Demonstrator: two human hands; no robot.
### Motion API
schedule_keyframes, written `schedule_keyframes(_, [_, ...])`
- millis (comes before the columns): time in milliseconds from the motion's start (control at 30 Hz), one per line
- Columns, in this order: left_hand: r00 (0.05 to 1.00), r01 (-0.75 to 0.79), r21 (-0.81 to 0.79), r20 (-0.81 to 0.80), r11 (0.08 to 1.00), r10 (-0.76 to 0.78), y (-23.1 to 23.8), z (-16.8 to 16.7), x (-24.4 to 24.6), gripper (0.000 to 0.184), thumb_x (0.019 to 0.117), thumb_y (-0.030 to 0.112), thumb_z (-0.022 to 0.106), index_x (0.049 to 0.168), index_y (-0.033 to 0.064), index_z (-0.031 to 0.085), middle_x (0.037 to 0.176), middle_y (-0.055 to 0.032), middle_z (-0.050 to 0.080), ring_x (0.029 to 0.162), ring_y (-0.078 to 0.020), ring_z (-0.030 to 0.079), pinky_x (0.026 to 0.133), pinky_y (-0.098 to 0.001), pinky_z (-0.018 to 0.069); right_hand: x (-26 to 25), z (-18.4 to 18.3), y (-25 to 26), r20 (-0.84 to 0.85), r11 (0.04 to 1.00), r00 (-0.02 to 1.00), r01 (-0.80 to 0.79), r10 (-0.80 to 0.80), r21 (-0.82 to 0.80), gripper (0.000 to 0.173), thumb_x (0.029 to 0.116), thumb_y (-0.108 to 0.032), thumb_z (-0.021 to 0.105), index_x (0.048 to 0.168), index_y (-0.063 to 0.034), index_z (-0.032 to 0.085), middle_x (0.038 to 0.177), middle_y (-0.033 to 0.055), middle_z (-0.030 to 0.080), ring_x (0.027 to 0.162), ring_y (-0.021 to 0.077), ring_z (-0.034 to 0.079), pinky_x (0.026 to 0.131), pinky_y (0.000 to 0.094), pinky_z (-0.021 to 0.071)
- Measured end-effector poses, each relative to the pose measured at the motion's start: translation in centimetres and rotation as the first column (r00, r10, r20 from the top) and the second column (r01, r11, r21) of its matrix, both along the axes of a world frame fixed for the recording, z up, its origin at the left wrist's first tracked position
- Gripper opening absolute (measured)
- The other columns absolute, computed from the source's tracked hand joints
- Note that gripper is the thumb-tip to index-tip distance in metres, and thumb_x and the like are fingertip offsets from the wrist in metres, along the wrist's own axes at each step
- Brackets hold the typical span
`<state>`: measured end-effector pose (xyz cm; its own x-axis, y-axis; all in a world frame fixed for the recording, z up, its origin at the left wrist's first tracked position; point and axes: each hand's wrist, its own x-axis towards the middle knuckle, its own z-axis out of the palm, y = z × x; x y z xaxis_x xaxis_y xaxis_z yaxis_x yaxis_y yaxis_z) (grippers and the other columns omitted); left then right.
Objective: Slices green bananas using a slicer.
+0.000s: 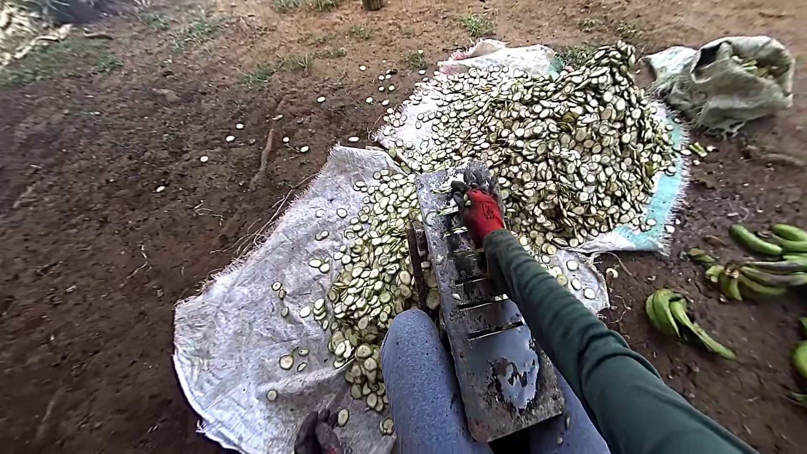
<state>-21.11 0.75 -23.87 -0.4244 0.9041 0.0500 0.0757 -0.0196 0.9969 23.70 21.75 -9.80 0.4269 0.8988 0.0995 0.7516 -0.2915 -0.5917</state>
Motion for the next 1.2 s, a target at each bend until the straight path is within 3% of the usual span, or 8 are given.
schedule_keyframes(133, [0.957,0.254,0.344,-0.225,0.904,-0.183,6.8,9.8,12.5,0.035,0.0984,0.003,0.051,0.124,-0.0216,0.054,0.117,-0.0239,0.066,0.103,-0.0116,0.068,0.093,-0.0255,0.0554,1.7,2.7,1.0,-0.313,0.884,0.897,0.394,-0.311,0.250,0.037,0.1063,-0.022,0.052,0.128,0.0049,0.065,0.129,0.0259,0.066,0.124,0.0383,0.062,0.109,0.0529,0.0444])
schedule_keyframes(300, [0.722,0.543,-0.419,-0.211,0.728,-0.659,13.0,10.6,24.5,0.073,0.0985,0.014,0.066,0.156,-0.0063,0.025,0.153,-0.0295,0.043,0.141,-0.0366,0.046,0.117,-0.0449,0.0358,3.3,-1.9,-15.0,-0.197,0.833,0.941,0.334,-0.273,0.441,0.034,0.1052,-0.021,0.056,0.133,-0.0038,0.066,0.132,0.0189,0.067,0.118,0.0349,0.067,0.102,0.0578,0.0499])
schedule_keyframes(400, [0.692,0.566,-0.455,-0.191,0.688,-0.696,15.2,6.5,25.5,0.048,0.1053,0.013,0.054,0.147,-0.0086,0.044,0.146,-0.0288,0.050,0.138,-0.0323,0.049,0.117,-0.0395,0.0361,5.1,-8.9,-31.5,-0.214,0.795,0.797,0.595,-0.564,0.117,0.035,0.1052,-0.026,0.053,0.129,-0.0048,0.069,0.117,0.0172,0.074,0.105,0.0315,0.072,0.098,0.0547,0.0536])
schedule_keyframes(533, [0.664,0.493,-0.579,-0.233,0.650,-0.711,14.2,9.7,24.0,0.041,0.1076,0.011,0.049,0.142,-0.0116,0.048,0.147,-0.0295,0.050,0.139,-0.0322,0.047,0.117,-0.0383,0.0317,5.3,-10.7,-51.9,-0.015,0.401,0.425,0.842,-0.905,-0.360,0.049,0.1077,-0.038,0.049,0.133,0.0010,0.064,0.132,0.0294,0.064,0.130,0.0440,0.057,0.112,0.0612,0.0381])
schedule_keyframes(767, [0.702,0.529,-0.391,-0.297,0.753,-0.647,11.0,12.9,18.5,0.041,0.1096,0.012,0.041,0.143,-0.0116,0.045,0.144,-0.0271,0.052,0.130,-0.0226,0.053,0.111,-0.0310,0.0386,3.2,-12.9,-74.6,0.198,-0.136,-0.059,0.905,-0.978,-0.404,0.062,0.0943,-0.037,0.070,0.143,-0.0030,0.056,0.142,0.0286,0.057,0.137,0.0428,0.052,0.113,0.0615,0.0382])
schedule_keyframes(900, [0.682,0.517,-0.394,-0.347,0.760,-0.644,9.9,13.9,19.4,0.041,0.1098,0.010,0.039,0.143,-0.0131,0.044,0.144,-0.0283,0.051,0.129,-0.0220,0.052,0.111,-0.0282,0.0369,4.5,-17.6,-77.2,0.547,-0.405,-0.049,0.729,-0.835,-0.552,0.102,0.0802,-0.051,0.078,0.155,0.0023,0.035,0.161,0.0282,0.032,0.149,0.0414,0.033,0.117,0.0598,0.0330])
schedule_keyframes(1067, [0.684,0.472,-0.212,-0.524,0.856,-0.507,10.3,10.9,24.8,0.065,0.1000,0.013,0.061,0.153,-0.0091,0.031,0.155,-0.0293,0.040,0.145,-0.0332,0.041,0.121,-0.0394,0.0294,11.7,-14.6,-61.8,0.198,0.105,0.240,0.846,-0.950,-0.522,0.101,0.0787,-0.034,0.087,0.158,-0.0028,0.033,0.162,0.0327,0.025,0.149,0.0511,0.028,0.115,0.0668,0.0316])
schedule_keyframes(1200, [0.192,0.582,-0.065,-0.958,0.811,-0.214,8.5,10.0,25.8,0.081,0.0866,0.055,0.064,0.150,0.0061,0.048,0.153,-0.0273,0.045,0.143,-0.0488,0.040,0.117,-0.0642,0.0269,19.6,-12.8,-48.0,0.041,0.525,0.573,0.776,-0.819,-0.349,0.090,0.0873,-0.035,0.078,0.158,-0.0028,0.034,0.161,0.0293,0.032,0.151,0.0449,0.030,0.122,0.0602,0.0257])
